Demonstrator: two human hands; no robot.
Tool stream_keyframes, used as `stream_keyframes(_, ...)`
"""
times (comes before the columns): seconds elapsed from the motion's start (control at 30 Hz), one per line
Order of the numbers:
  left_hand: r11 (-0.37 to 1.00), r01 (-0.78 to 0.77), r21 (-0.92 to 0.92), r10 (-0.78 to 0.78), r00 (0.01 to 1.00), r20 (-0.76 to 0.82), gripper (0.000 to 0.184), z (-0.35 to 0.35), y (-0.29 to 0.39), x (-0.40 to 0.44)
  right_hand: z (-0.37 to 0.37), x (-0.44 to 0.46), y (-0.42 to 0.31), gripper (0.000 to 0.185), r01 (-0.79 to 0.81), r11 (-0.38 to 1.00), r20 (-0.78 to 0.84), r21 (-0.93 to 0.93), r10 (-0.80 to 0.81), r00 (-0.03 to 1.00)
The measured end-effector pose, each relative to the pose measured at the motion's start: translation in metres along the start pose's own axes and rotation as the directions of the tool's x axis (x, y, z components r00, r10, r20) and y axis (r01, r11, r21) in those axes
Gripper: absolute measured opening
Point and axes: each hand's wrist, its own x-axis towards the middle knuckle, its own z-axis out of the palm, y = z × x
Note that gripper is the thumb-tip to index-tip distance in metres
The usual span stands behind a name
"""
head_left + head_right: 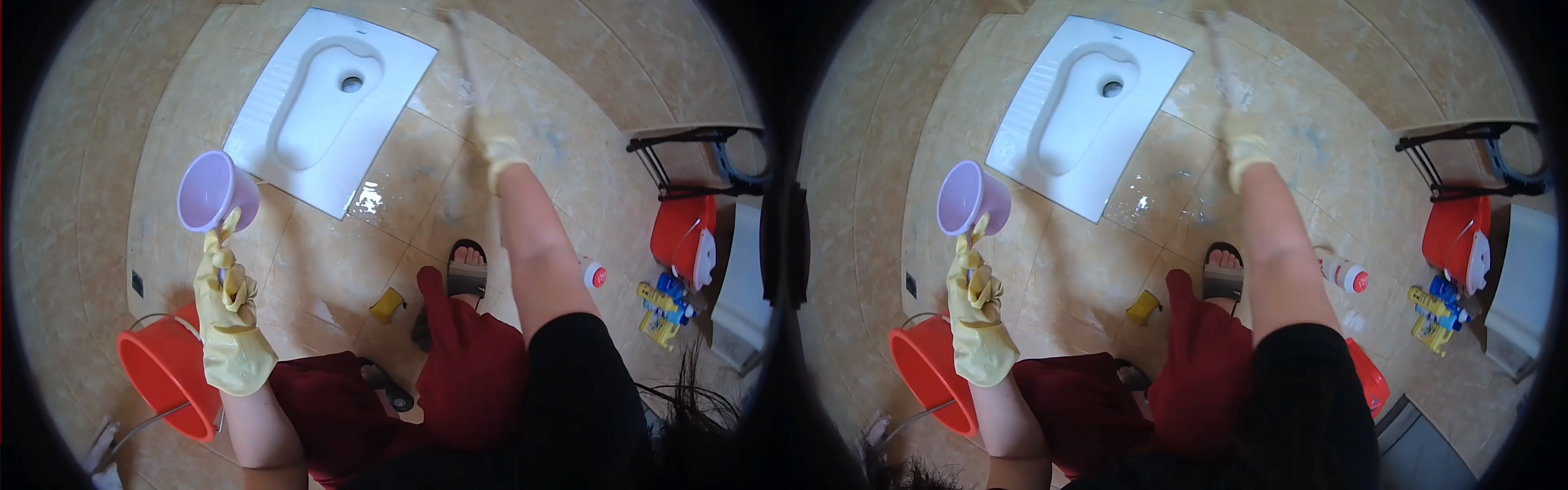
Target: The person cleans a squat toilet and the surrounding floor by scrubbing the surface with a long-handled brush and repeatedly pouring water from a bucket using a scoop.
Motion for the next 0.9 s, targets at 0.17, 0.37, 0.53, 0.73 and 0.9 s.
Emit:
stream_keyframes(0.17, 0.999, -0.047, -0.023, 0.046, 0.997, -0.059, 0.039, -0.015, 0.011, -0.01, 0.008, 0.022, 0.079, 0.06, 0.037, 0.978, 0.005, -0.206, -0.037, 0.999)
stream_keyframes(0.37, 1.0, -0.01, -0.024, 0.007, 0.993, -0.119, 0.043, -0.02, 0.026, -0.015, 0.084, 0.006, 0.023, 0.05, 0.447, 0.663, 0.107, -0.6, -0.488, 0.866)
stream_keyframes(0.53, 0.985, -0.097, -0.14, 0.081, 0.99, -0.114, 0.034, -0.066, 0.039, -0.027, 0.038, -0.042, 0.042, 0.049, 0.171, 0.954, 0.208, -0.248, -0.12, 0.971)
stream_keyframes(0.73, 0.944, -0.298, -0.144, 0.216, 0.885, -0.413, 0.038, -0.113, 0.09, -0.088, -0.014, -0.008, 0.179, 0.049, 0.046, 0.998, 0.248, 0.034, -0.053, 0.967)
stream_keyframes(0.9, 0.909, -0.417, 0.01, 0.352, 0.754, -0.555, 0.035, -0.188, 0.116, -0.158, -0.008, -0.033, 0.181, 0.045, -0.174, 0.979, 0.167, -0.111, 0.191, 0.967)
